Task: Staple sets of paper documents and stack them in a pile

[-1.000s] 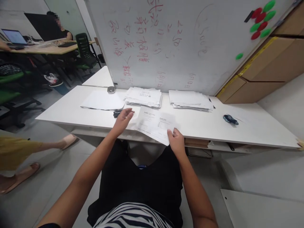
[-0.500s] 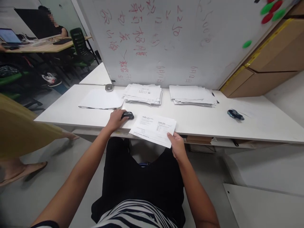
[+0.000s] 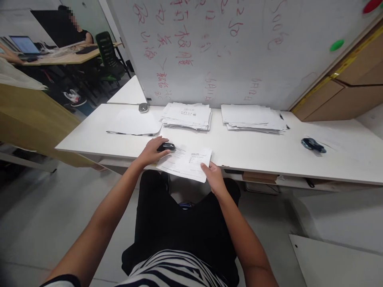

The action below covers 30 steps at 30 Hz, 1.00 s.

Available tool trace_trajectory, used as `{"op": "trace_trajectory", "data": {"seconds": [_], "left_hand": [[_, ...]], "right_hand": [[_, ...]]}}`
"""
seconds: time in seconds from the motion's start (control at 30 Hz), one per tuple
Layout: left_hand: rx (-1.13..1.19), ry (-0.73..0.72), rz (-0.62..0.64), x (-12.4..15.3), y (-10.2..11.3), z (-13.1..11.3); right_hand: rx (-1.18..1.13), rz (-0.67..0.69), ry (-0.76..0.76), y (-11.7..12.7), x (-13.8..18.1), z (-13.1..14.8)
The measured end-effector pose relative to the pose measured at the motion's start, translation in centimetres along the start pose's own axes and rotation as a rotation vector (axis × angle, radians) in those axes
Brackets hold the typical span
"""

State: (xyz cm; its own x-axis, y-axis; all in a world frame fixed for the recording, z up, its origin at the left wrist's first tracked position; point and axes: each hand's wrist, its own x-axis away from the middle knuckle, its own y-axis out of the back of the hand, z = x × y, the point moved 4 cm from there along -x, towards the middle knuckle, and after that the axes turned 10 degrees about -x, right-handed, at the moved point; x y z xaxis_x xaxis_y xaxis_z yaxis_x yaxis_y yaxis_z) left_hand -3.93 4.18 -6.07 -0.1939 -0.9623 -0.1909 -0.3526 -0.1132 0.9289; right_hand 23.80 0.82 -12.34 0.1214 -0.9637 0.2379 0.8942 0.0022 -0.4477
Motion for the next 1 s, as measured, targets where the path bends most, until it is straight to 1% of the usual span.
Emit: {"op": "trace_trajectory", "data": {"seconds": [0.07, 0.1, 0.2, 0.27, 0.33, 0.4, 0.5, 0.57, 0.67, 0.73, 0.77, 0.8, 0.83, 0.93, 0.97, 1.0], "left_hand": [[0.011, 0.055, 0.008, -0.3, 0.7, -0.4], [0.008, 0.08, -0.016, -0.6, 1.2, -0.7], [-0.036, 0.126, -0.143, -2.5, 2.2, -1.9], [-0.08, 0.164, -0.183, -4.2, 2.1, -2.6], [-0.119, 0.225, -0.17, -5.8, 1.4, -2.9], [-0.158, 0.279, -0.126, -7.0, 0.1, -2.9], [-0.211, 0.322, -0.078, -8.1, -1.9, -2.6], [-0.249, 0.323, -0.053, -8.5, -2.8, -2.4], [-0.285, 0.316, 0.009, -8.7, -3.5, -2.1], [-0.229, 0.321, 0.042, -8.6, -3.5, -2.0], [-0.173, 0.315, 0.039, -8.5, -3.3, -2.0], [-0.1, 0.298, 0.014, -8.4, -2.9, -2.0], [-0.014, 0.273, -0.039, -8.2, -2.3, -2.1], [0.275, 0.239, -0.314, -6.8, 0.3, -1.8], [0.357, 0.248, -0.39, -6.1, 1.1, -1.4], [0.418, 0.257, -0.432, -5.3, 1.6, -1.0]], "right_hand": [[0.002, 0.002, 0.002, 0.1, 0.0, -0.1], [0.002, 0.004, 0.003, 0.1, 0.0, -0.1], [0.004, 0.004, 0.009, 0.5, 0.2, -0.1], [0.007, 0.007, 0.01, 0.6, 0.2, -0.1], [0.013, 0.014, 0.015, 0.7, 0.3, -0.1], [0.022, 0.019, 0.013, 0.8, 0.3, -0.1], [0.03, 0.005, -0.003, 0.9, 0.3, -0.4], [0.024, -0.006, -0.003, 0.9, 0.3, -0.6], [0.004, -0.026, -0.002, 0.7, 0.3, -1.0], [0.002, -0.038, -0.011, 0.6, 0.3, -1.1], [0.008, -0.037, -0.012, 0.5, 0.4, -1.1], [0.017, -0.028, -0.008, 0.4, 0.5, -1.0], [0.028, -0.011, 0.002, 0.3, 0.6, -0.9], [0.062, 0.053, 0.045, 0.1, 1.1, -0.5], [0.07, 0.066, 0.051, 0.1, 1.2, -0.5], [0.073, 0.069, 0.05, 0.1, 1.3, -0.5]]}}
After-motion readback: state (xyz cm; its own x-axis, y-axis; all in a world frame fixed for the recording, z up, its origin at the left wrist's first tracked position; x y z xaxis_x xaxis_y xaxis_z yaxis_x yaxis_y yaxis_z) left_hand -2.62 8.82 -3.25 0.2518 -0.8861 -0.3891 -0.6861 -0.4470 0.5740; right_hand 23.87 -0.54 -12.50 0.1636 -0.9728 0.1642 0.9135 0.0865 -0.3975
